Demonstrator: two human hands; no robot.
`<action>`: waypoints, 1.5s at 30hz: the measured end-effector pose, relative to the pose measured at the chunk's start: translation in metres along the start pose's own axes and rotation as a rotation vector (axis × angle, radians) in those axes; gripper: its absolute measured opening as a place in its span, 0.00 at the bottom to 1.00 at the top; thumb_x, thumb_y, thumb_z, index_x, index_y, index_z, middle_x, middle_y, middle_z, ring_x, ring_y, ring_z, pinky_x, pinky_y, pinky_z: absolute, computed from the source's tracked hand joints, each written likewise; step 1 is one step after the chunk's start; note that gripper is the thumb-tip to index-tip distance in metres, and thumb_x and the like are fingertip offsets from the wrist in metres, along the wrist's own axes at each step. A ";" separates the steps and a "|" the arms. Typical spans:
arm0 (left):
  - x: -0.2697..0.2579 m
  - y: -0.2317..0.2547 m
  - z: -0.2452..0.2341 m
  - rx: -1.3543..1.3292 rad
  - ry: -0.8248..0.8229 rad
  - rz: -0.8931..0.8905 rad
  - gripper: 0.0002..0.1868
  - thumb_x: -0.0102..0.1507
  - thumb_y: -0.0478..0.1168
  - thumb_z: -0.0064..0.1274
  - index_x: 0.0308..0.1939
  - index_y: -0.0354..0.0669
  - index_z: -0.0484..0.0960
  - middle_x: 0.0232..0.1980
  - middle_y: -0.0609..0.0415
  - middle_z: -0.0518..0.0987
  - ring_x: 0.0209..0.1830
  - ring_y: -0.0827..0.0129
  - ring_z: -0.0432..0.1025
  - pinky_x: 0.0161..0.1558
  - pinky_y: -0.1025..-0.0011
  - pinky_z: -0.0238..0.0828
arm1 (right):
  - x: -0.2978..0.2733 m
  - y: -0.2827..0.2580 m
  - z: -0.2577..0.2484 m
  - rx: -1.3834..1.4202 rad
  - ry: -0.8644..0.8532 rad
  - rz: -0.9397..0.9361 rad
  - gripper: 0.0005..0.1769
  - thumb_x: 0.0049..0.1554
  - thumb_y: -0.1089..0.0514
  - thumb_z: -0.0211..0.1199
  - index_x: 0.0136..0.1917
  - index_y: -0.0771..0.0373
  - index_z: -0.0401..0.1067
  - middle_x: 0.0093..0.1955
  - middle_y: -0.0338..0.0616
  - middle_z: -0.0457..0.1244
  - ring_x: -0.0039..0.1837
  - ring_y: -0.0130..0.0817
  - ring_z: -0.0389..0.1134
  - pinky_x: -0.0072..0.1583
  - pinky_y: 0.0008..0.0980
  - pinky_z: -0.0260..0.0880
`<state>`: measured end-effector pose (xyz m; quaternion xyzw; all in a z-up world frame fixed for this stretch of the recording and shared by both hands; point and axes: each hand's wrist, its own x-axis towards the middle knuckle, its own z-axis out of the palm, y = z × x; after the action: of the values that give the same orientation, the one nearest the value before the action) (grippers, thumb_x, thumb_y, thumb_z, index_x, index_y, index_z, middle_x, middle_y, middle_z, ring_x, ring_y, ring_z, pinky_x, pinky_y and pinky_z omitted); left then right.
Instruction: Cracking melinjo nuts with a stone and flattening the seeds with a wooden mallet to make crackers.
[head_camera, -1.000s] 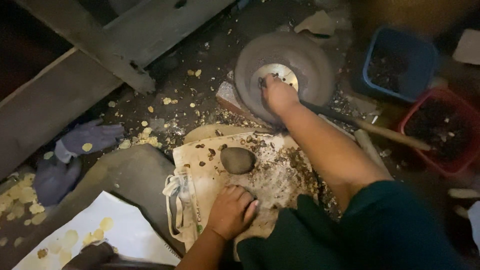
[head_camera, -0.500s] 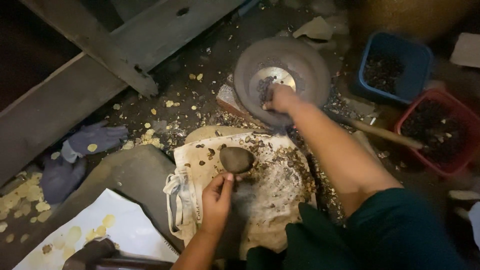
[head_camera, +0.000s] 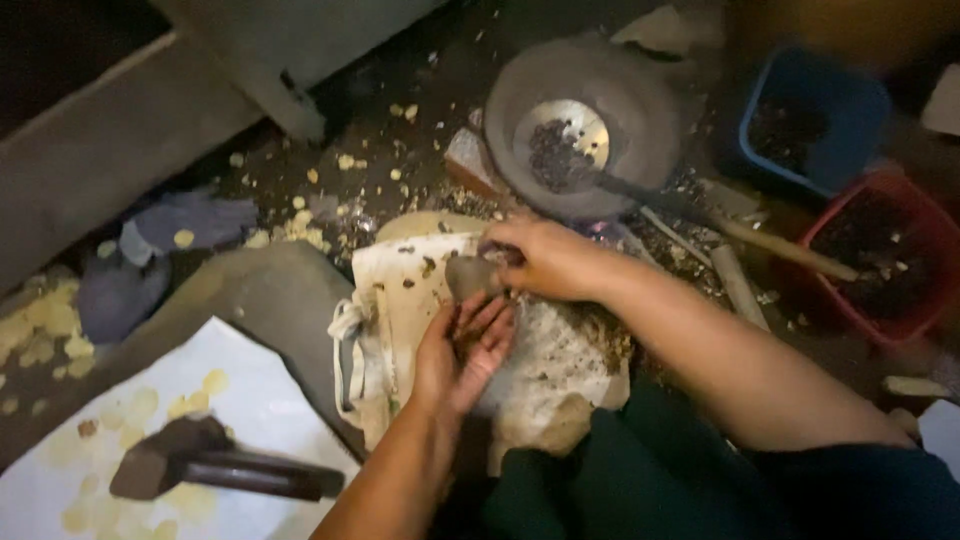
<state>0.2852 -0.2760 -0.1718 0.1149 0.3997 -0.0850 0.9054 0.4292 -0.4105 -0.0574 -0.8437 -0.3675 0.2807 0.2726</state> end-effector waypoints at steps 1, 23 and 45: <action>0.010 0.000 -0.023 -0.006 0.006 0.003 0.25 0.72 0.55 0.42 0.58 0.37 0.78 0.57 0.40 0.78 0.53 0.51 0.77 0.51 0.57 0.78 | 0.007 0.006 0.012 0.001 -0.008 -0.004 0.35 0.55 0.55 0.65 0.75 0.59 0.64 0.60 0.73 0.64 0.63 0.70 0.66 0.63 0.62 0.68; 0.025 -0.023 -0.073 2.020 0.070 1.235 0.11 0.60 0.59 0.60 0.41 0.65 0.84 0.49 0.62 0.76 0.56 0.60 0.69 0.58 0.54 0.62 | -0.079 0.045 0.114 -0.174 0.079 0.376 0.30 0.63 0.43 0.59 0.74 0.51 0.56 0.59 0.64 0.64 0.58 0.66 0.71 0.58 0.61 0.73; 0.015 -0.008 -0.061 1.852 0.131 1.312 0.08 0.57 0.52 0.66 0.37 0.62 0.85 0.48 0.60 0.74 0.58 0.57 0.68 0.55 0.56 0.65 | -0.088 0.025 0.138 -0.530 0.147 0.187 0.31 0.60 0.41 0.60 0.73 0.50 0.62 0.55 0.56 0.65 0.47 0.63 0.74 0.47 0.56 0.77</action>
<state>0.2498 -0.2677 -0.2239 0.9312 0.0925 0.1490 0.3195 0.2978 -0.4581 -0.1458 -0.9338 -0.3279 0.1369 0.0417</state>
